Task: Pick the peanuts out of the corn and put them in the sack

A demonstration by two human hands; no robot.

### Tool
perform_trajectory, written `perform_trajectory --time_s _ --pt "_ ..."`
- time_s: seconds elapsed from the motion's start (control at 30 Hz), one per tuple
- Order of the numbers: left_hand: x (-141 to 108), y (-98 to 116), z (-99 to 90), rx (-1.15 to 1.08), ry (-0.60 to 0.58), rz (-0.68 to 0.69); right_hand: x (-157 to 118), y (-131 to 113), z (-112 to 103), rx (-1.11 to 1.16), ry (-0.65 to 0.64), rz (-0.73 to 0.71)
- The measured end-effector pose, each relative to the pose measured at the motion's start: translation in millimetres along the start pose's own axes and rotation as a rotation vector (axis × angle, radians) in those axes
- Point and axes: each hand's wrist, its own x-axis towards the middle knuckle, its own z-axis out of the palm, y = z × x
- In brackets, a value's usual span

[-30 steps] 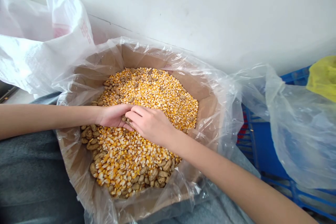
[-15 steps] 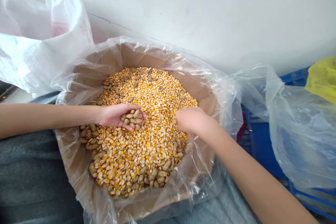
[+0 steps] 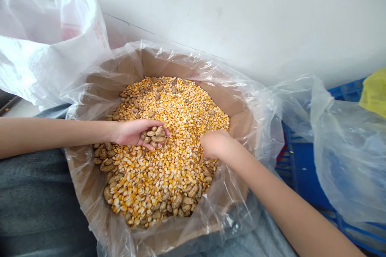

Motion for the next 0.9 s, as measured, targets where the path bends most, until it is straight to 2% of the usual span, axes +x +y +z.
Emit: perform_trajectory --time_s 0.07,0.17,0.27,0.33,0.43,0.57,0.9 --pt "0.4 -0.1 0.1 0.005 0.009 -0.001 -8.2 1.5 -11.8 0.100 0.149 -0.016" --pt "2.1 -0.6 -0.1 0.002 0.012 -0.004 -16.1 -8.2 -26.2 0.302 0.460 -0.080" --pt "3.5 -1.5 -0.1 -0.005 0.012 0.015 -16.5 -26.6 -29.1 0.396 0.740 -0.234" --pt "3.6 -1.8 0.3 -0.010 0.018 0.032 -13.7 -37.7 -25.7 0.378 0.837 -0.339" --pt "3.0 -1.7 1.1 -0.025 0.033 0.044 -7.9 -48.4 -18.9 0.315 0.915 -0.441" --pt "2.8 -2.0 0.8 -0.047 0.056 0.054 -1.7 -53.9 -14.6 0.256 0.989 -0.474" --pt "2.2 0.5 4.0 -0.079 0.085 0.039 0.4 -56.2 -12.7 0.286 0.973 -0.429"
